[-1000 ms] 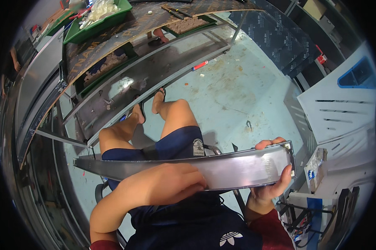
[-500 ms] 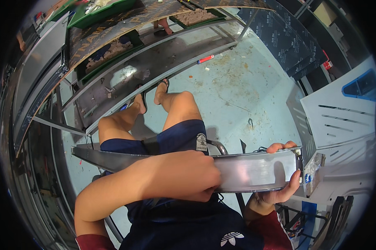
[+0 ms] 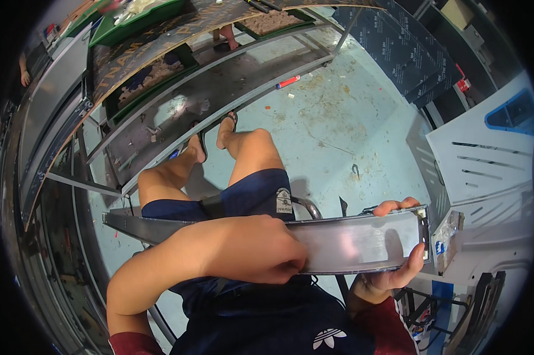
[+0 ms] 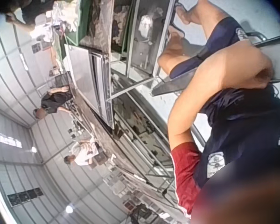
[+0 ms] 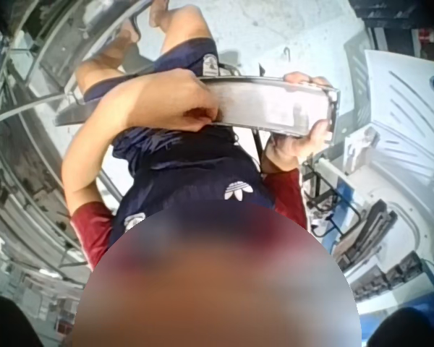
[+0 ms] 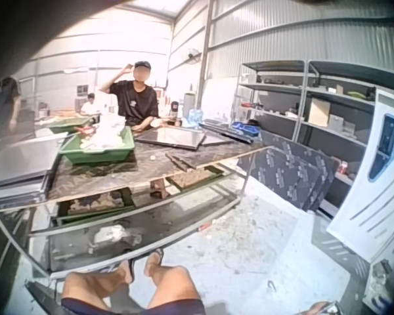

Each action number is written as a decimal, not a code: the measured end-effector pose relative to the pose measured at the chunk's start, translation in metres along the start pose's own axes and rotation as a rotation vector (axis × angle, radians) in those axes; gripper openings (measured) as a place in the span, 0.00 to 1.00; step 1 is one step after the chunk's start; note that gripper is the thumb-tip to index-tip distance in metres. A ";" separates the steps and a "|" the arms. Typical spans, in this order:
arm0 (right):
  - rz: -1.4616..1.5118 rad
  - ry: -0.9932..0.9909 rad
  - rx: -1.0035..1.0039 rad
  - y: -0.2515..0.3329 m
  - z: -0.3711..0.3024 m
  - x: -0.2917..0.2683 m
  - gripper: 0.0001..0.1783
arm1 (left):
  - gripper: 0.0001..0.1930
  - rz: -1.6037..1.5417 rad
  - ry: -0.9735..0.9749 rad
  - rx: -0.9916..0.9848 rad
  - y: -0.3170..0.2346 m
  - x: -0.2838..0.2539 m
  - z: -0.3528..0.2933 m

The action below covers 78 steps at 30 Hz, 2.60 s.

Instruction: The person sits on a chair and assembles a metal frame by hand, attaching small black components to the edges of a long metal bar. They repeatedly position the bar on their lap, insert the components, and adjust the assembly while other workers operate in the background.

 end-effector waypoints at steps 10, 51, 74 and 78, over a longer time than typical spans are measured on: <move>0.024 -0.007 0.049 -0.001 0.000 0.000 0.42 | 0.07 0.131 -0.083 -0.071 -0.006 0.006 0.001; 0.065 0.014 0.086 0.000 -0.001 0.001 0.43 | 0.08 0.031 -0.251 0.107 -0.006 0.007 -0.004; 0.172 0.018 0.180 -0.008 0.001 -0.007 0.73 | 0.07 -0.452 -0.708 0.244 -0.084 -0.028 0.061; -0.144 0.177 0.141 0.005 0.005 -0.007 0.74 | 0.09 -0.571 -0.738 0.378 -0.099 -0.032 0.076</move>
Point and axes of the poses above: each hand's wrist, its own z-axis towards the middle knuckle, its own x-axis out of the palm, y = z × x, the point moved 4 cm from there along z, towards the middle knuckle
